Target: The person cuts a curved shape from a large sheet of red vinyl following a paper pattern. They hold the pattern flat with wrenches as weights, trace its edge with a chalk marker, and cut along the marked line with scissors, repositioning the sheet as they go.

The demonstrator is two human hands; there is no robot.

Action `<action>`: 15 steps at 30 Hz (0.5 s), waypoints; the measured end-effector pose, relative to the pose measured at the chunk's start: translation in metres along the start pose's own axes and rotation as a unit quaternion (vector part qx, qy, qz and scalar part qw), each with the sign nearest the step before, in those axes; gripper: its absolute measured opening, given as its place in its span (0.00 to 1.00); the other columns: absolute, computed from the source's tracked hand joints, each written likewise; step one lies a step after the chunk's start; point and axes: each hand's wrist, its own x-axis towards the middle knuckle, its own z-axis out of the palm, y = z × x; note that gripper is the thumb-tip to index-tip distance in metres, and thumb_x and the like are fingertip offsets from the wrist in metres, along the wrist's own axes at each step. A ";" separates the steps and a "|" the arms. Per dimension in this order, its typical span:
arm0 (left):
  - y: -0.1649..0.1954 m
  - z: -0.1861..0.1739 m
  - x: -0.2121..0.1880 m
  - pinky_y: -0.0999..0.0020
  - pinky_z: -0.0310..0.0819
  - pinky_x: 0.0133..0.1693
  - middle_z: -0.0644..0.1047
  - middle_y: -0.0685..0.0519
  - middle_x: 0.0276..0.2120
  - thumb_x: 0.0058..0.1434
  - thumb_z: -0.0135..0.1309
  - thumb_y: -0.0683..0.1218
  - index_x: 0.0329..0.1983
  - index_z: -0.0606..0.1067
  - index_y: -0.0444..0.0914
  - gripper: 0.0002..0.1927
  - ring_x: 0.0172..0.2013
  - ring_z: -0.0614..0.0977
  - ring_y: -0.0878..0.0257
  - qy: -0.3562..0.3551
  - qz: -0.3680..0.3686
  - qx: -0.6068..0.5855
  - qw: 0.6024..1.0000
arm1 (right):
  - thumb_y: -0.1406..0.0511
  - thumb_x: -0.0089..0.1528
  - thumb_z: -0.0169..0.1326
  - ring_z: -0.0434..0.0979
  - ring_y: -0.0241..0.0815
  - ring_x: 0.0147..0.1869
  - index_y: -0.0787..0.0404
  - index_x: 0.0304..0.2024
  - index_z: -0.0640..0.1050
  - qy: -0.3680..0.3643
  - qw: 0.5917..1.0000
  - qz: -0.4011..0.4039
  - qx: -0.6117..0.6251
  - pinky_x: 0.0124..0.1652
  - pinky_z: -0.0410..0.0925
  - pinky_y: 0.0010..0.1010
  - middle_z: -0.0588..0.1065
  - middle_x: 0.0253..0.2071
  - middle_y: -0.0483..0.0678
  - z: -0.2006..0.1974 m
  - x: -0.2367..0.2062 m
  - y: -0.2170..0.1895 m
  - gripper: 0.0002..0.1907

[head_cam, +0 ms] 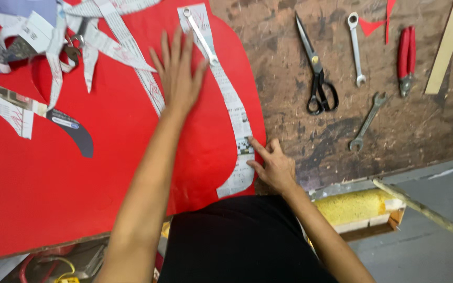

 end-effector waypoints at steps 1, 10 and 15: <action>0.004 -0.001 -0.012 0.29 0.27 0.72 0.52 0.48 0.78 0.76 0.50 0.62 0.78 0.58 0.41 0.36 0.78 0.46 0.42 0.016 0.014 -0.003 1.000 | 0.49 0.55 0.64 0.74 0.44 0.33 0.35 0.67 0.69 0.004 1.000 -0.003 0.000 0.28 0.71 0.40 0.66 0.39 0.46 -0.001 0.000 -0.001 0.37; 0.069 0.006 -0.178 0.20 0.31 0.65 0.60 0.55 0.73 0.60 0.55 0.66 0.71 0.68 0.49 0.37 0.74 0.49 0.42 -0.134 0.133 0.000 0.982 | 0.49 0.57 0.62 0.76 0.51 0.33 0.35 0.67 0.69 -0.016 1.000 0.001 0.006 0.29 0.71 0.45 0.68 0.41 0.49 -0.005 0.002 -0.003 0.35; 0.072 0.011 -0.186 0.22 0.31 0.67 0.59 0.56 0.75 0.63 0.56 0.66 0.72 0.68 0.50 0.36 0.76 0.48 0.42 -0.155 0.142 0.048 0.976 | 0.58 0.65 0.61 0.74 0.61 0.53 0.50 0.69 0.70 0.134 0.976 -0.069 0.157 0.51 0.70 0.48 0.72 0.51 0.58 0.008 0.005 0.044 0.30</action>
